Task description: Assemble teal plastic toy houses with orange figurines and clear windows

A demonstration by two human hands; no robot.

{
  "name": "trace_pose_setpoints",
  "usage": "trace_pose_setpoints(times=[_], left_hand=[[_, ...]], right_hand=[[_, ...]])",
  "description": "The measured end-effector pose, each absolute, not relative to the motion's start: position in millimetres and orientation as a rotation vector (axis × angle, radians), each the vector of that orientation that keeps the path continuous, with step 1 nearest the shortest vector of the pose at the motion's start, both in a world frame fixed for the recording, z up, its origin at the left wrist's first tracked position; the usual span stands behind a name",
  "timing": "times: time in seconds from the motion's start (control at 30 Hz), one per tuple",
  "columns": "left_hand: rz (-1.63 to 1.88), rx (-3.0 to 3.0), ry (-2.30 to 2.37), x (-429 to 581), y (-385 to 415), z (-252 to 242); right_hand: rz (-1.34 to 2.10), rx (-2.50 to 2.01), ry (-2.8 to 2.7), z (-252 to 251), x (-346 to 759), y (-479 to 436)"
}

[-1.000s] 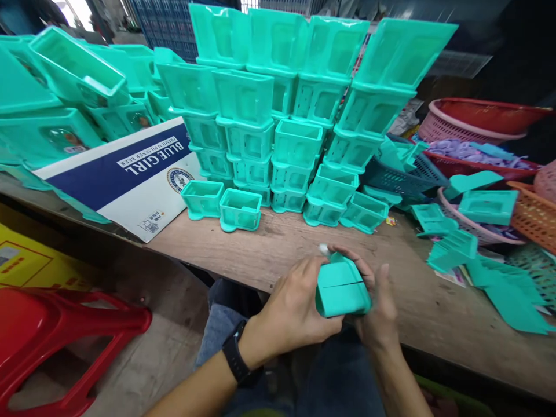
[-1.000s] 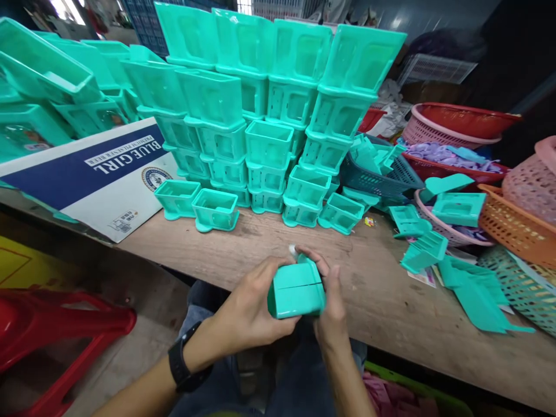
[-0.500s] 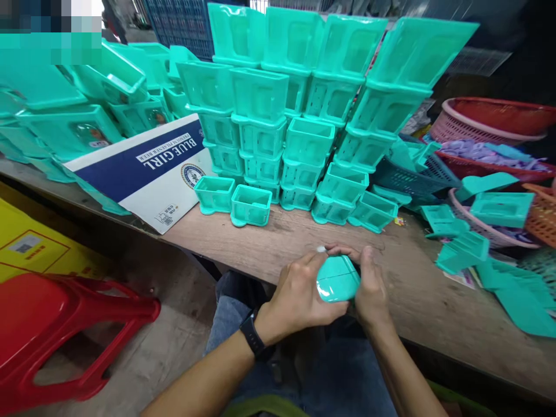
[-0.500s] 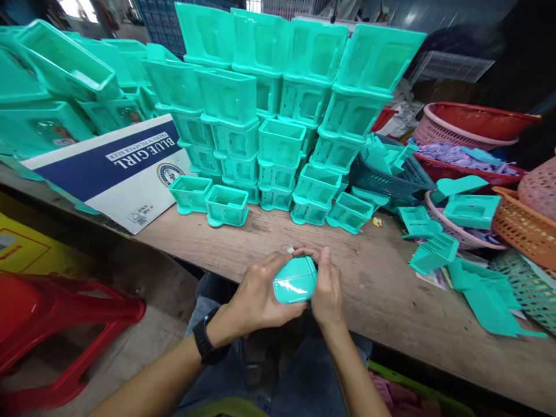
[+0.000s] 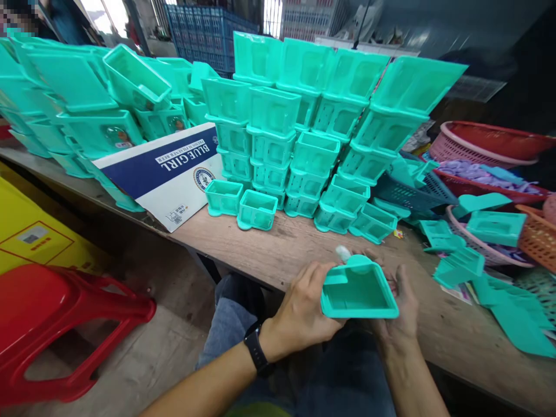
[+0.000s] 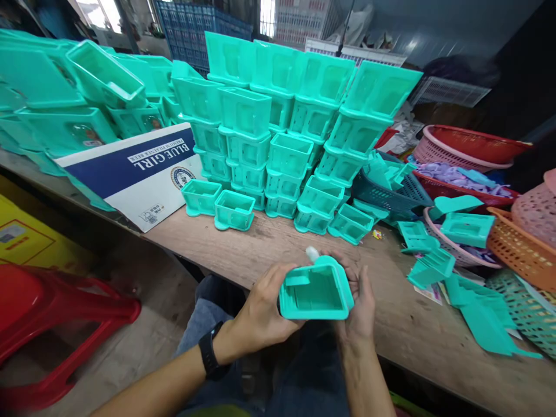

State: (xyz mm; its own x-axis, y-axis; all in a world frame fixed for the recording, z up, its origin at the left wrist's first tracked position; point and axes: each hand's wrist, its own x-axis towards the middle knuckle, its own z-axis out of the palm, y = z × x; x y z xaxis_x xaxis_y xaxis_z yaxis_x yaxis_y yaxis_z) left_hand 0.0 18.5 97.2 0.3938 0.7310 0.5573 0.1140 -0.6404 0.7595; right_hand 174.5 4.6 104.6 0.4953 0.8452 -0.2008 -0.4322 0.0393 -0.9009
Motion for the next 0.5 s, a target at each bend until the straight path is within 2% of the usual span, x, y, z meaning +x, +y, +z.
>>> trace_pose_setpoints(times=[0.1, 0.27, 0.4, 0.5], left_hand=[[1.279, 2.08, 0.744, -2, 19, 92], [1.234, 2.153, 0.985, -5, 28, 94], [1.158, 2.151, 1.153, 2, 28, 86], [1.151, 2.126, 1.151, 14, 21, 67]], right_hand=[[1.014, -1.252, -0.44, 99, 176, 1], [0.562, -1.505, -0.633, 97, 171, -19], [0.395, -1.818, -0.886, 82, 183, -38], [0.233, -1.86, -1.209, 59, 196, -35]])
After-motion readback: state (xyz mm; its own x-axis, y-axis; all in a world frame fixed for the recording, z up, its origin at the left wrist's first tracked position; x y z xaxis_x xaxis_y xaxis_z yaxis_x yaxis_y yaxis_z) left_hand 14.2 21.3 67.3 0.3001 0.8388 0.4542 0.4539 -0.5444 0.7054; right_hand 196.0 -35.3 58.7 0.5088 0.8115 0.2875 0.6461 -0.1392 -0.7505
